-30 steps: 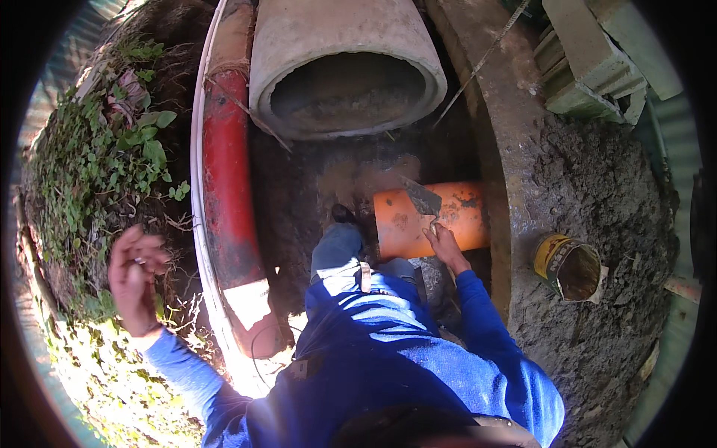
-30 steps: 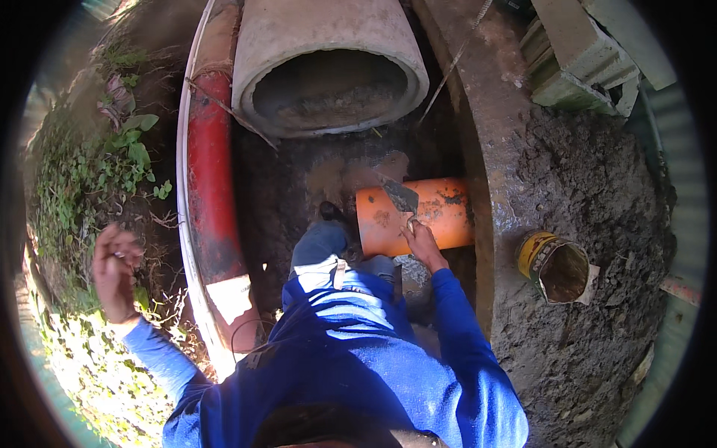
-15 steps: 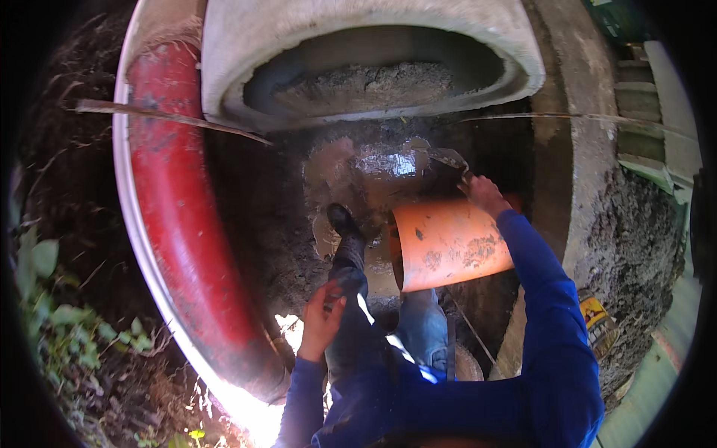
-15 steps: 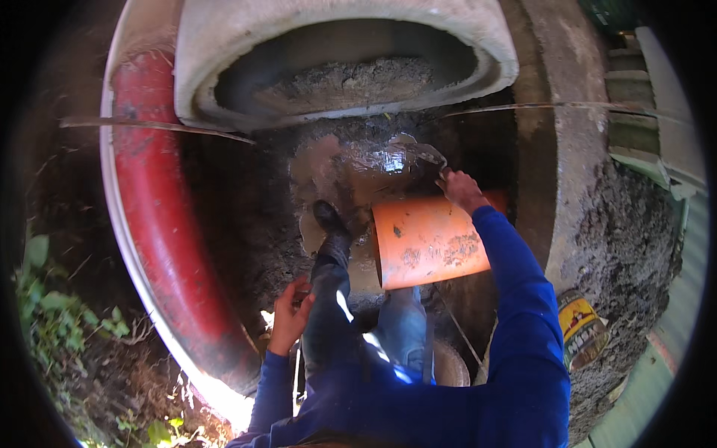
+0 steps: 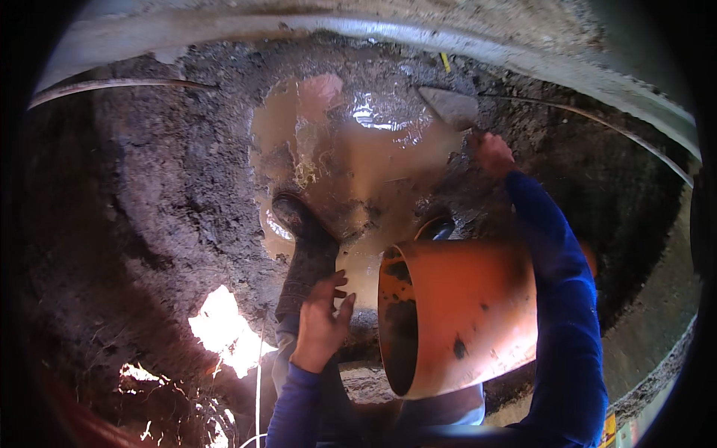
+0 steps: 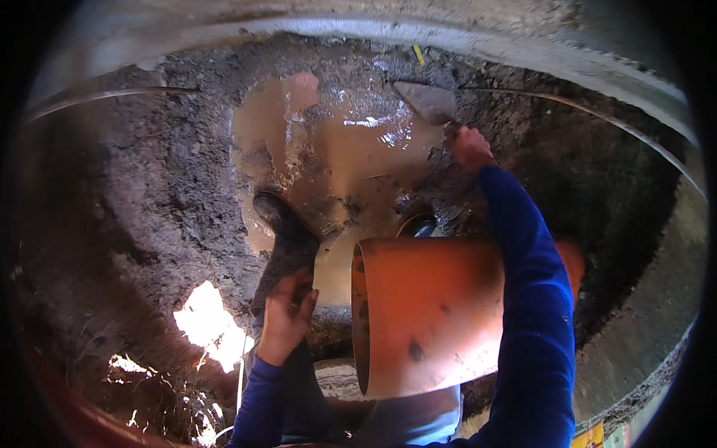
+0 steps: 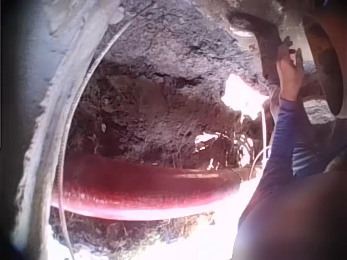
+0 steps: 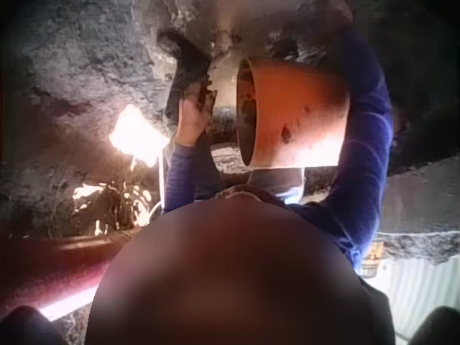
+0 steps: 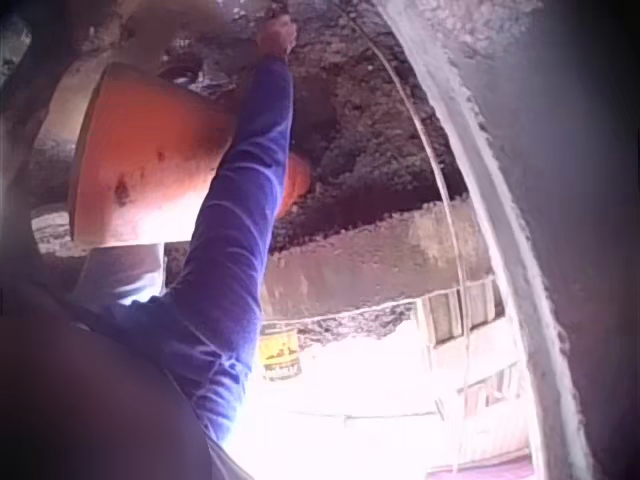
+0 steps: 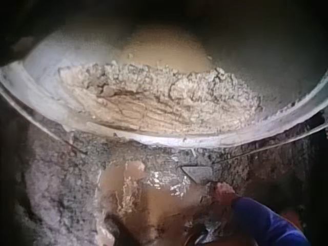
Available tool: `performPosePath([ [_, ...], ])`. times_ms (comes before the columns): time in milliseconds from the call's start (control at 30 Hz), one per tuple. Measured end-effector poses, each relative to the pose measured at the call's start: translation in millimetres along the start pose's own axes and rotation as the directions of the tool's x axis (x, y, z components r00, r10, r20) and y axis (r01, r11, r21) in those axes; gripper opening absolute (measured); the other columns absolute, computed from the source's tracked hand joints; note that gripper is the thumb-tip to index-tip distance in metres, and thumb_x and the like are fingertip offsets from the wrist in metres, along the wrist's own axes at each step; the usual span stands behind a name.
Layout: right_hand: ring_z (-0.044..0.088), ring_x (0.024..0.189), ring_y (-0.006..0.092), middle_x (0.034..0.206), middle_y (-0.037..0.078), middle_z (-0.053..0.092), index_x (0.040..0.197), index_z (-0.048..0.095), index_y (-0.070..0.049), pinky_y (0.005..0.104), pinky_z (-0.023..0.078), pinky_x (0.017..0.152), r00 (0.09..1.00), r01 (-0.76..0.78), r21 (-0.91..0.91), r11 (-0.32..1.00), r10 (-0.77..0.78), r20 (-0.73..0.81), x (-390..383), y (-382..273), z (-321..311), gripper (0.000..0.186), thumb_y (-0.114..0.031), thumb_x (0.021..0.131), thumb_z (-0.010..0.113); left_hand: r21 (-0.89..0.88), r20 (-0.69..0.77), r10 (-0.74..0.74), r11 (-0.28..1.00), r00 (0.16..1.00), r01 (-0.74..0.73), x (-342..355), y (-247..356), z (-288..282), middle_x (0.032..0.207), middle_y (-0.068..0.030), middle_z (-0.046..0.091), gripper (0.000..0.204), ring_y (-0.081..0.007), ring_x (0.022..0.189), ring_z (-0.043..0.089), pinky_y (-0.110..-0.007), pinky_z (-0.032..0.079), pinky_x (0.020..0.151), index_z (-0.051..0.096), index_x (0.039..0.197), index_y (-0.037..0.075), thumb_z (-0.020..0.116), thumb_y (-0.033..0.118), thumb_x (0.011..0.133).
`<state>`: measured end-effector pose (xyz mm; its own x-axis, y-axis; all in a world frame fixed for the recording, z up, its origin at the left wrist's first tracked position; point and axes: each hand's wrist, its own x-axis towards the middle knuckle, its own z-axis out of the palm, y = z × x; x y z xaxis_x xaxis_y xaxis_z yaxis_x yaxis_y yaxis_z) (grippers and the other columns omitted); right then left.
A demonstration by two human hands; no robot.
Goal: The person scoops water from a puddle using a small container and pours it into a larger orange bucket. Then, the person picks up a concrete block and places it into a muddy pit, adjusting its position by hand.
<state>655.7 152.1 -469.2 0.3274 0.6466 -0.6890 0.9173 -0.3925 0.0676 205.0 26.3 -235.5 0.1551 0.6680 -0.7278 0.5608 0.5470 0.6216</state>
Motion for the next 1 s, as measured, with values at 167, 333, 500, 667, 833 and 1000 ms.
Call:
performPosePath([
  [167, 0.066, 0.103, 0.0489, 0.102, 0.027, 0.070, 0.116, 0.067, -0.006, 0.0574, 0.052, 0.092, 0.970, 0.072, 0.018, 0.997, -0.066, -0.235, 51.8, 63.2, 70.8, 0.056, -0.057, 0.101, 0.049, -0.016, 0.168, 0.008, 1.000, 0.986, -0.005, 27.9, -26.8, 29.3, 0.116, -0.0193, 0.069, 0.040, -0.0298, 0.090, 0.074, -0.040, 0.057, 0.073, 0.060, 0.128, -0.001, 0.072, 0.004, 0.090],
  [333, 0.065, 0.098, 0.0506, 0.102, 0.031, 0.068, 0.113, 0.065, -0.002, 0.0594, 0.051, 0.088, 0.992, 0.106, 0.167, 0.980, -0.093, -0.085, 58.5, -20.3, 89.4, 0.054, -0.052, 0.104, 0.048, 0.003, 0.184, -0.070, 0.997, 0.980, 0.071, 46.5, -31.3, 13.6, 0.116, -0.0199, 0.070, 0.041, -0.0274, 0.085, 0.073, -0.037, 0.055, 0.067, 0.059, 0.130, -0.001, 0.071, 0.006, 0.091],
  [500, 0.067, 0.093, 0.0507, 0.096, 0.029, 0.071, 0.114, 0.064, -0.007, 0.0590, 0.054, 0.083, 0.965, 0.227, 0.116, 0.967, -0.207, -0.160, 67.6, -71.8, 108.7, 0.043, -0.046, 0.104, 0.049, -0.035, 0.161, -0.093, 0.994, 0.983, 0.100, 66.6, -24.4, -2.6, 0.111, -0.0133, 0.073, 0.043, -0.0173, 0.083, 0.069, -0.029, 0.052, 0.069, 0.061, 0.134, 0.001, 0.071, 0.007, 0.092],
  [667, 0.070, 0.085, 0.0461, 0.093, 0.028, 0.071, 0.113, 0.064, -0.008, 0.0565, 0.057, 0.074, 0.977, 0.154, -0.174, 0.973, -0.176, -0.117, 48.2, -66.3, 81.1, 0.041, -0.045, 0.105, 0.049, -0.079, 0.141, -0.059, 0.994, 0.988, 0.071, 59.8, -39.2, -4.8, 0.113, -0.0161, 0.071, 0.043, -0.0199, 0.081, 0.071, -0.031, 0.051, 0.061, 0.060, 0.133, 0.000, 0.070, 0.007, 0.092],
  [833, 0.070, 0.081, 0.0487, 0.089, 0.028, 0.071, 0.110, 0.053, -0.013, 0.0599, 0.053, 0.069, 0.882, 0.215, -0.177, 0.960, -0.269, -0.388, 77.0, -16.9, 25.1, 0.039, -0.050, 0.102, 0.054, -0.135, 0.159, -0.090, 0.985, 0.983, 0.112, 55.6, -32.3, -10.8, 0.111, -0.0128, 0.072, 0.043, -0.0142, 0.081, 0.068, -0.027, 0.050, 0.061, 0.060, 0.134, 0.001, 0.070, 0.004, 0.092],
  [1000, 0.073, 0.087, 0.0411, 0.095, 0.021, 0.072, 0.124, 0.056, -0.004, 0.0533, 0.058, 0.073, 0.862, 0.316, -0.342, 0.885, -0.418, -0.285, 120.8, -89.9, 42.1, 0.035, -0.033, 0.107, 0.046, -0.085, 0.179, -0.094, 0.990, 0.979, 0.111, 54.5, -31.7, -11.1, 0.111, -0.0129, 0.072, 0.044, -0.0137, 0.080, 0.067, -0.027, 0.050, 0.062, 0.060, 0.133, 0.000, 0.070, 0.001, 0.091],
])
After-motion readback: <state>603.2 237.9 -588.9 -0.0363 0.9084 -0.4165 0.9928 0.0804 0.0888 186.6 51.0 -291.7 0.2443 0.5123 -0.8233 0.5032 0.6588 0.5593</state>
